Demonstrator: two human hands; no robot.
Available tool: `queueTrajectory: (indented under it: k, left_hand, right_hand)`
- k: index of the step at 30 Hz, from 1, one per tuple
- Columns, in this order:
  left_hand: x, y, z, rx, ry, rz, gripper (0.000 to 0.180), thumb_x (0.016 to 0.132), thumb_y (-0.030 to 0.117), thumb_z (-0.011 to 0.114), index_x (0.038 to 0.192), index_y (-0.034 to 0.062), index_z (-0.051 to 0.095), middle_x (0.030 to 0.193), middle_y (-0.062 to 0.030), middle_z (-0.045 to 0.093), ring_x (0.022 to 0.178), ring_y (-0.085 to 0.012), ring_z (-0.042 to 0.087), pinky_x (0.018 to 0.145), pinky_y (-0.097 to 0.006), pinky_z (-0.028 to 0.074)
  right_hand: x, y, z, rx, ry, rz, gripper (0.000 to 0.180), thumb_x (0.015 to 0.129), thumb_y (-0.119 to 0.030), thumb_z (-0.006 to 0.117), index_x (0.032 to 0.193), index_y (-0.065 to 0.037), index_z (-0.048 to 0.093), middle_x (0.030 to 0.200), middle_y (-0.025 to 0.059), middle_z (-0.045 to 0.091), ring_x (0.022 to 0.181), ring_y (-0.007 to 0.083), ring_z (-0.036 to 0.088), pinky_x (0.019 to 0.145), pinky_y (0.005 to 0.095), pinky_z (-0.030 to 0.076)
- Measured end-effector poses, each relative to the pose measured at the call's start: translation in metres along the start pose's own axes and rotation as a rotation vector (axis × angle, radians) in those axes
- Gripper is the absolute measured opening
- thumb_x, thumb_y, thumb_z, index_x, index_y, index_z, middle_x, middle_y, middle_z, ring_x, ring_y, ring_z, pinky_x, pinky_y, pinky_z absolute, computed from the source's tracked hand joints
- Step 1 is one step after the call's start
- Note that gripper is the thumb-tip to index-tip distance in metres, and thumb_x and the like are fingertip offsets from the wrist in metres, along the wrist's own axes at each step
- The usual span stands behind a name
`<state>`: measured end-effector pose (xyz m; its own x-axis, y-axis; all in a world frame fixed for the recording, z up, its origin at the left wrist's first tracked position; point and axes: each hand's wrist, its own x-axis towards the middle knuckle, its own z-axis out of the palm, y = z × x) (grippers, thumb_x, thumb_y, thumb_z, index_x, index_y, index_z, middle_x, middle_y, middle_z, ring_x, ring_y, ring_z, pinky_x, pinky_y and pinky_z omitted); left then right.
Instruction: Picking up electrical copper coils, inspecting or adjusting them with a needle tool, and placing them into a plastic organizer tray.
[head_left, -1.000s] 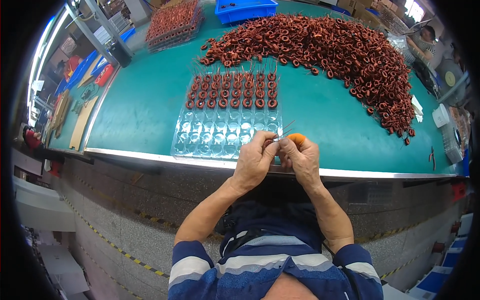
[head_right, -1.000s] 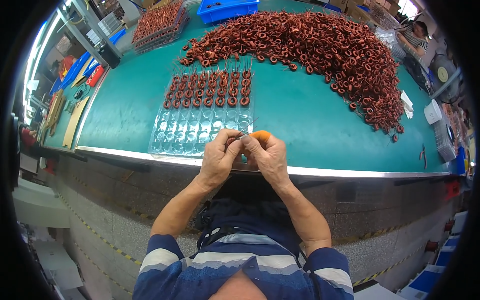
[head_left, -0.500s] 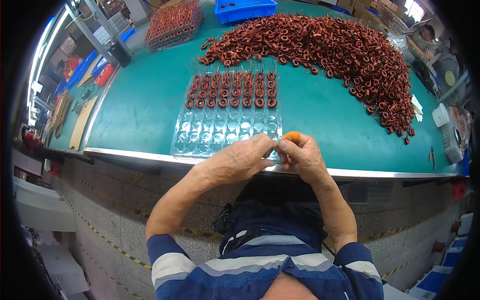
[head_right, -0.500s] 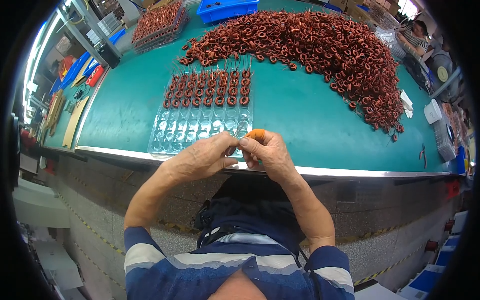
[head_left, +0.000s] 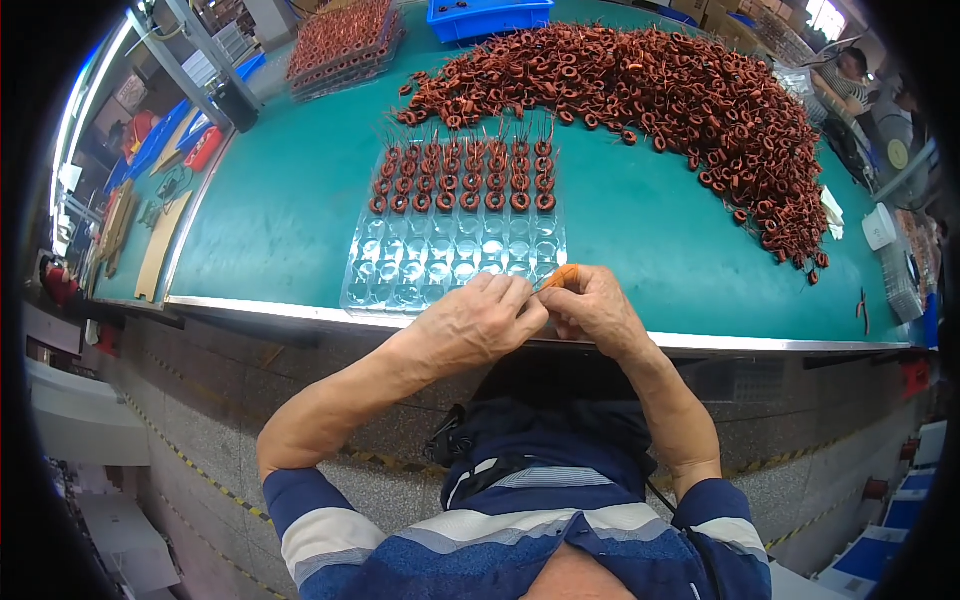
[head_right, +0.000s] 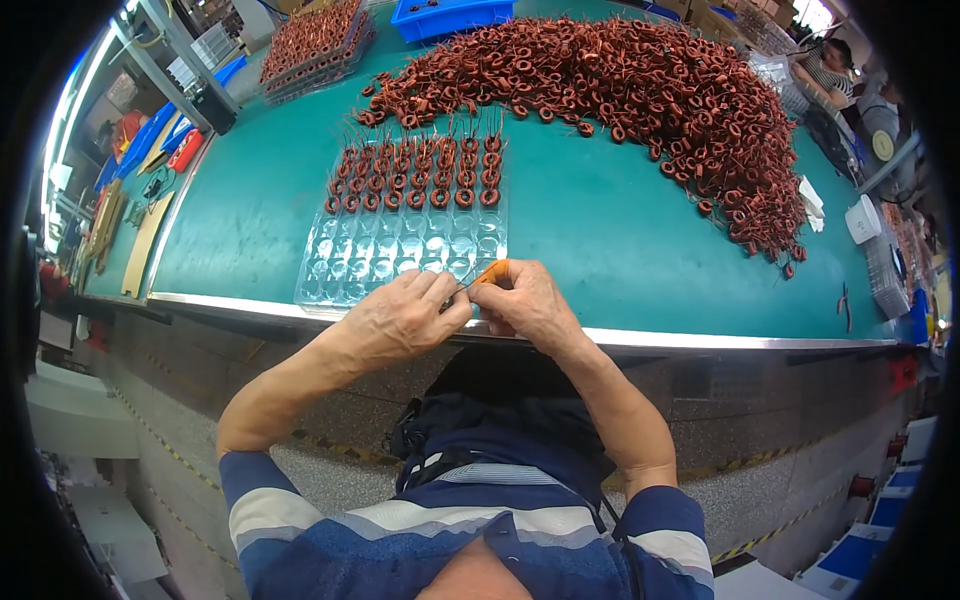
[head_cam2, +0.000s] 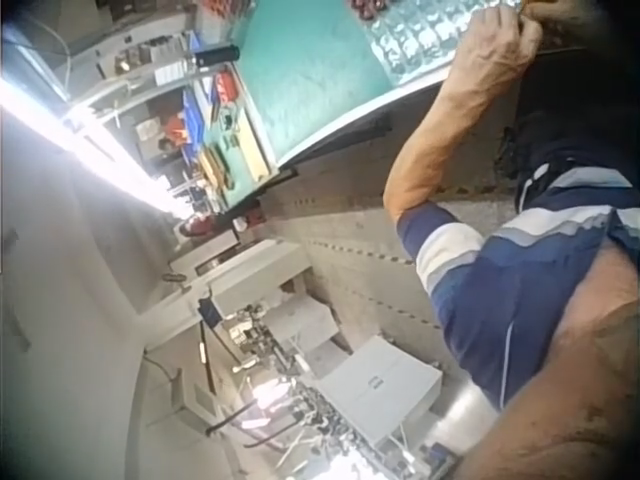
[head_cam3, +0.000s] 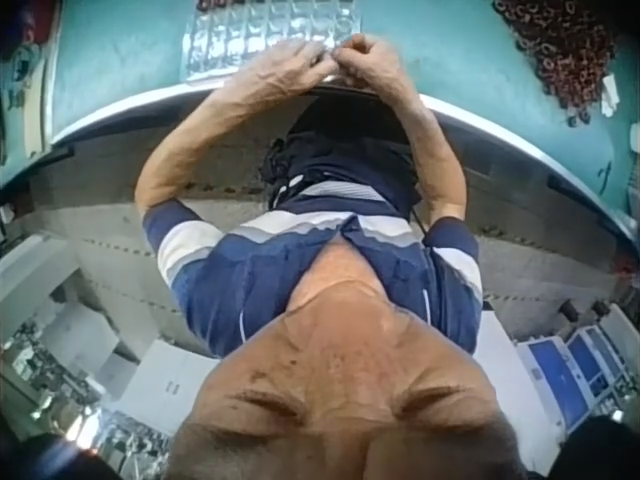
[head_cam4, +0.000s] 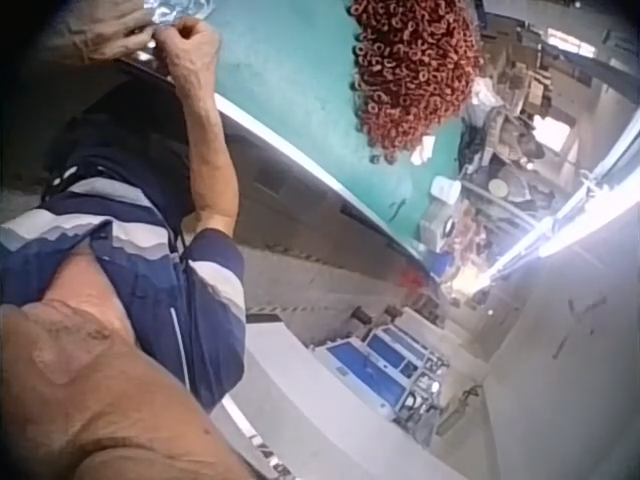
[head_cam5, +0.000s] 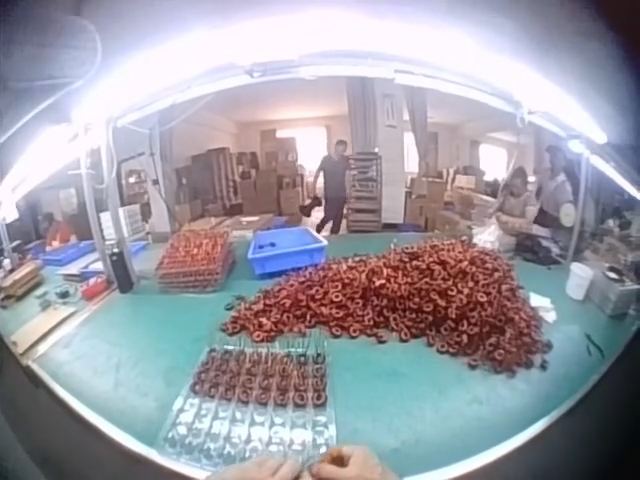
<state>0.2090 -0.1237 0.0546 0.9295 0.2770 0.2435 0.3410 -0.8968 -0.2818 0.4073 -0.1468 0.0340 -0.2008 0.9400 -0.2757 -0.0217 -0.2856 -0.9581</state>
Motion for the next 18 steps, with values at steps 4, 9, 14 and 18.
queueTrajectory:
  k: [4,9,14,18]
  left_hand:
    - [0.0,0.001,0.007,-0.034,0.057,-0.055,0.016,0.081,0.012,0.057,0.093,0.0014,0.053,0.081,-0.0077,0.051,0.073,-0.0206,0.058,0.064,-0.033,0.047]
    - [-0.004,0.007,0.021,-0.537,0.152,-0.343,0.016,0.086,0.008,0.06,0.094,-0.0005,0.049,0.08,-0.009,0.053,0.071,-0.0191,0.058,0.063,-0.031,0.049]
    - [-0.001,0.021,0.027,-1.718,0.45,-0.609,0.031,0.095,0.018,0.059,0.116,-0.0002,0.045,0.09,-0.0085,0.055,0.075,-0.0167,0.06,0.068,-0.029,0.052]
    - [0.001,0.028,0.033,-1.931,0.615,-0.58,0.032,0.098,0.01,0.048,0.126,-0.0002,0.035,0.093,-0.0096,0.056,0.076,-0.015,0.059,0.068,-0.028,0.051]
  right_hand:
    - [0.001,0.004,0.003,-0.025,0.071,-0.024,0.016,0.081,-0.015,0.065,0.082,0.001,0.063,0.06,0.0007,0.055,0.049,0.0066,0.05,0.043,0.0218,0.04]
    - [-0.001,0.013,0.016,-0.197,0.334,-0.432,0.014,0.082,-0.013,0.066,0.074,-0.002,0.062,0.054,-0.0021,0.05,0.045,0.0056,0.045,0.043,0.0209,0.033]
    - [0.001,-0.002,0.007,0.177,0.164,-0.278,0.011,0.081,-0.011,0.065,0.077,-0.002,0.063,0.055,-0.0025,0.051,0.045,0.0053,0.043,0.043,0.0208,0.033]
    - [0.003,0.005,0.005,0.086,0.126,-0.326,0.017,0.084,-0.017,0.067,0.079,0.0,0.065,0.06,-0.0011,0.057,0.051,0.0039,0.048,0.045,0.0201,0.037]
